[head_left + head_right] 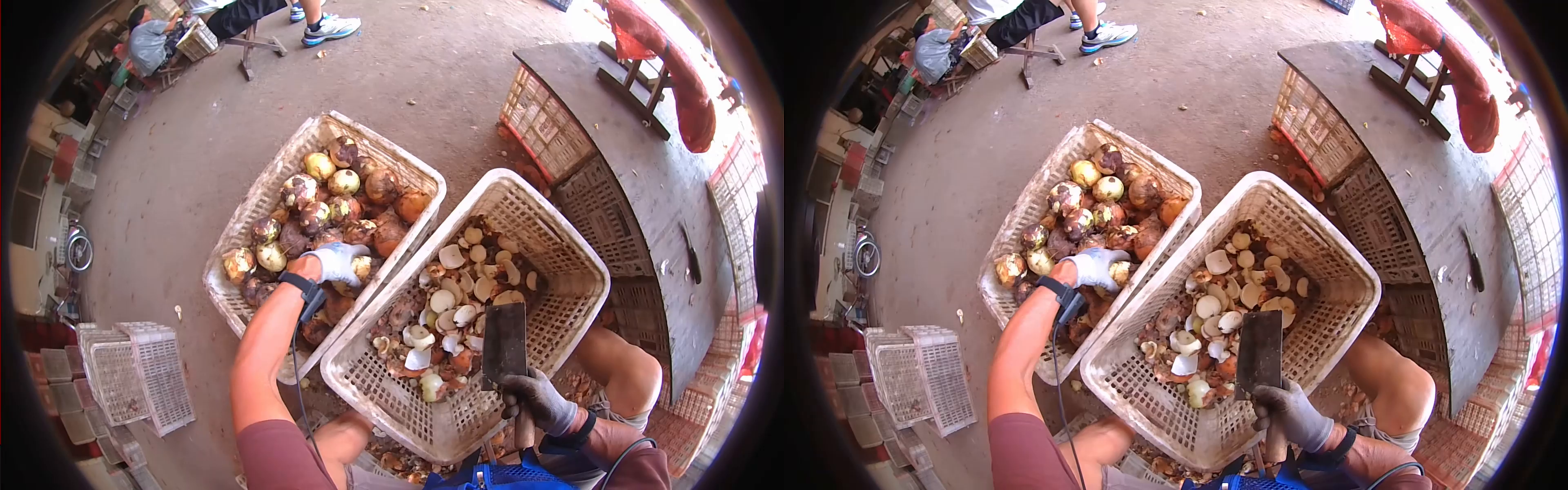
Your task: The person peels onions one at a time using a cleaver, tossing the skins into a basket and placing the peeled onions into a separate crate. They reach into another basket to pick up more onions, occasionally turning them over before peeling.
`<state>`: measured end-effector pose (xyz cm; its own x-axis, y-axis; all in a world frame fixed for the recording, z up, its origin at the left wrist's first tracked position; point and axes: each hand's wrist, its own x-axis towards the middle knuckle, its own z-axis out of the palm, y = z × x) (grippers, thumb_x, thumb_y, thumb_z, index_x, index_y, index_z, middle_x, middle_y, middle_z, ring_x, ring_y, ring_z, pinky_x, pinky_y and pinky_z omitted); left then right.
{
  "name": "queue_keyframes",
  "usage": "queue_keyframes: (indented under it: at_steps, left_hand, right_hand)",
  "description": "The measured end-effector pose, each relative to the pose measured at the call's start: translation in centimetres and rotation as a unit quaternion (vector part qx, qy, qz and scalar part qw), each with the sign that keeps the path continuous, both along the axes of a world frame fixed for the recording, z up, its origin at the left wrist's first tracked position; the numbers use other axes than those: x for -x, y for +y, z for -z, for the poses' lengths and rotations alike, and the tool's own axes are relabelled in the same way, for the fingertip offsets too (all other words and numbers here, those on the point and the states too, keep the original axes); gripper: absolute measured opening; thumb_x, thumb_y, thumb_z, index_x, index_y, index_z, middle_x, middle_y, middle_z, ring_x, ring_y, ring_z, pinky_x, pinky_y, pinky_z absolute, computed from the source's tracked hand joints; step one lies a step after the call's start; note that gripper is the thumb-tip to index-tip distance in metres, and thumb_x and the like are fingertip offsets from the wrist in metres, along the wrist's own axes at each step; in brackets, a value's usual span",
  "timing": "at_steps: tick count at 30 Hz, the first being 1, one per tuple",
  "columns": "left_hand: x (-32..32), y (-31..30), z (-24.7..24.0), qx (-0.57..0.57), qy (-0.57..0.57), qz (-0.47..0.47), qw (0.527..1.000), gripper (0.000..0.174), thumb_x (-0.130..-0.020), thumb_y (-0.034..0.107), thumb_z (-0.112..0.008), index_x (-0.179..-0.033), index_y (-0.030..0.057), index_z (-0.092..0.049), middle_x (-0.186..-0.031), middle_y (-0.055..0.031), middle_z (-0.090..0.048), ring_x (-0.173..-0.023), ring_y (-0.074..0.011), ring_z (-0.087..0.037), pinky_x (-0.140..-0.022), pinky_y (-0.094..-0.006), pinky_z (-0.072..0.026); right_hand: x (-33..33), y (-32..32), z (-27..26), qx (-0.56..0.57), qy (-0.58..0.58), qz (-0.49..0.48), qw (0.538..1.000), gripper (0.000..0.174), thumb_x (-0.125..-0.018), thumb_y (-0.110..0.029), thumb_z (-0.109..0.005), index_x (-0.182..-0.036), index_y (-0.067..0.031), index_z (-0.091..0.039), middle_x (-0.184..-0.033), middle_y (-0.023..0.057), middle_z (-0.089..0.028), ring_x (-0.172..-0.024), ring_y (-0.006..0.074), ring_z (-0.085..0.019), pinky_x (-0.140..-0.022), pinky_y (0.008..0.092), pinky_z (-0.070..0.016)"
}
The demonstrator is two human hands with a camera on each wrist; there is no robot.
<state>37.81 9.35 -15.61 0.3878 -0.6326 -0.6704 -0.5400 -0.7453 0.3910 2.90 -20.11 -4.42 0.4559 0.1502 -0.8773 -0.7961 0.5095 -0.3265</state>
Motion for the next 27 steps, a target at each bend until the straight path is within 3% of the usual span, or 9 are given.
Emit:
queue_keyframes:
  at_steps: [4, 10, 14, 16, 18, 20, 22, 25, 27]
  left_hand:
    - [-0.5, 4.1, 1.2, 0.098, 0.168, -0.201, 0.960, 0.083, -0.067, 0.026, -0.077, -0.139, 0.0016, -0.043, -0.129, -0.0111, -0.057, -0.117, -0.0237, -0.053, -0.099, -0.0324, -0.0410]
    - [4.8, 8.9, -3.9, 0.362, 0.409, -0.516, 0.660, 0.053, -0.082, 0.013, -0.061, -0.133, 0.0038, -0.049, -0.124, -0.0047, -0.061, -0.110, -0.0173, -0.061, -0.098, -0.0313, -0.0477]
    - [9.0, 8.1, -9.6, 0.409, 0.476, -0.532, 0.569, 0.046, -0.083, 0.010, -0.059, -0.129, 0.0054, -0.052, -0.116, -0.0075, -0.064, -0.106, -0.0216, -0.063, -0.096, -0.0332, -0.0494]
    - [11.7, 7.3, -13.9, 0.354, 0.376, -0.516, 0.684, 0.049, -0.080, 0.003, -0.062, -0.128, 0.0050, -0.052, -0.116, -0.0103, -0.064, -0.106, -0.0231, -0.062, -0.096, -0.0335, -0.0483]
    - [14.4, 7.2, -13.9, 0.323, 0.204, -0.281, 0.880, 0.054, -0.078, -0.001, -0.064, -0.129, 0.0048, -0.050, -0.118, -0.0121, -0.063, -0.108, -0.0230, -0.061, -0.097, -0.0333, -0.0474]
    - [16.5, 5.7, -13.7, 0.323, 0.135, -0.129, 0.928, 0.058, -0.077, 0.000, -0.064, -0.132, 0.0047, -0.047, -0.122, -0.0121, -0.061, -0.112, -0.0219, -0.059, -0.099, -0.0332, -0.0463]
    - [20.2, 1.2, -17.8, 0.337, 0.286, -0.282, 0.852, 0.059, -0.078, 0.004, -0.063, -0.134, 0.0043, -0.045, -0.124, -0.0112, -0.059, -0.114, -0.0213, -0.058, -0.102, -0.0340, -0.0452]
    - [23.6, -0.1, -16.1, 0.328, 0.512, -0.459, 0.648, 0.059, -0.081, 0.008, -0.062, -0.136, 0.0041, -0.043, -0.129, -0.0112, -0.057, -0.118, -0.0238, -0.056, -0.103, -0.0370, -0.0450]
    - [25.2, -1.7, -17.3, 0.282, 0.521, -0.451, 0.667, 0.061, -0.081, 0.021, -0.065, -0.136, 0.0036, -0.045, -0.131, -0.0130, -0.056, -0.119, -0.0286, -0.055, -0.108, -0.0455, -0.0402]
  right_hand:
    - [0.1, -0.1, 0.5, 0.012, -0.011, -0.005, 1.000, 0.013, -0.090, -0.017, -0.057, -0.089, -0.0035, -0.055, -0.066, 0.0029, -0.050, -0.055, 0.0143, -0.051, -0.055, 0.0302, -0.0484]
    - [0.0, 1.0, 0.1, 0.020, -0.020, -0.007, 1.000, 0.012, -0.090, -0.014, -0.057, -0.095, -0.0041, -0.053, -0.065, 0.0033, -0.051, -0.051, 0.0150, -0.052, -0.050, 0.0302, -0.0493]
    - [-0.4, 2.4, -1.3, 0.064, -0.094, -0.035, 0.993, 0.019, -0.090, -0.013, -0.059, -0.104, -0.0027, -0.052, -0.068, 0.0025, -0.053, -0.050, 0.0130, -0.051, -0.048, 0.0286, -0.0488]
    - [-0.7, 3.1, -2.2, 0.090, -0.142, -0.050, 0.985, 0.022, -0.091, -0.014, -0.061, -0.108, -0.0027, -0.052, -0.072, 0.0020, -0.055, -0.052, 0.0114, -0.052, -0.047, 0.0269, -0.0472]
    - [-0.2, 3.4, -2.2, 0.101, -0.201, -0.066, 0.972, 0.027, -0.091, -0.014, -0.062, -0.114, -0.0036, -0.054, -0.073, 0.0016, -0.056, -0.056, 0.0096, -0.053, -0.049, 0.0269, -0.0476]
    - [0.2, 4.2, -1.4, 0.212, -0.265, -0.153, 0.928, 0.042, -0.092, -0.023, -0.060, -0.129, -0.0041, -0.052, -0.092, 0.0084, -0.066, -0.067, 0.0107, -0.060, -0.056, 0.0275, -0.0511]
    - [0.6, 5.5, 0.1, 0.256, -0.371, -0.133, 0.883, 0.045, -0.093, -0.026, -0.060, -0.133, -0.0072, -0.051, -0.091, 0.0066, -0.067, -0.072, 0.0105, -0.060, -0.059, 0.0282, -0.0522]
    - [1.2, 6.0, -2.6, 0.219, -0.316, -0.114, 0.916, 0.038, -0.095, -0.033, -0.058, -0.121, -0.0056, -0.056, -0.080, 0.0040, -0.062, -0.063, 0.0094, -0.054, -0.055, 0.0266, -0.0496]
    - [2.1, 5.5, -2.7, 0.154, -0.329, -0.081, 0.928, 0.037, -0.096, -0.035, -0.055, -0.120, -0.0067, -0.055, -0.076, 0.0024, -0.059, -0.062, 0.0096, -0.054, -0.052, 0.0267, -0.0481]
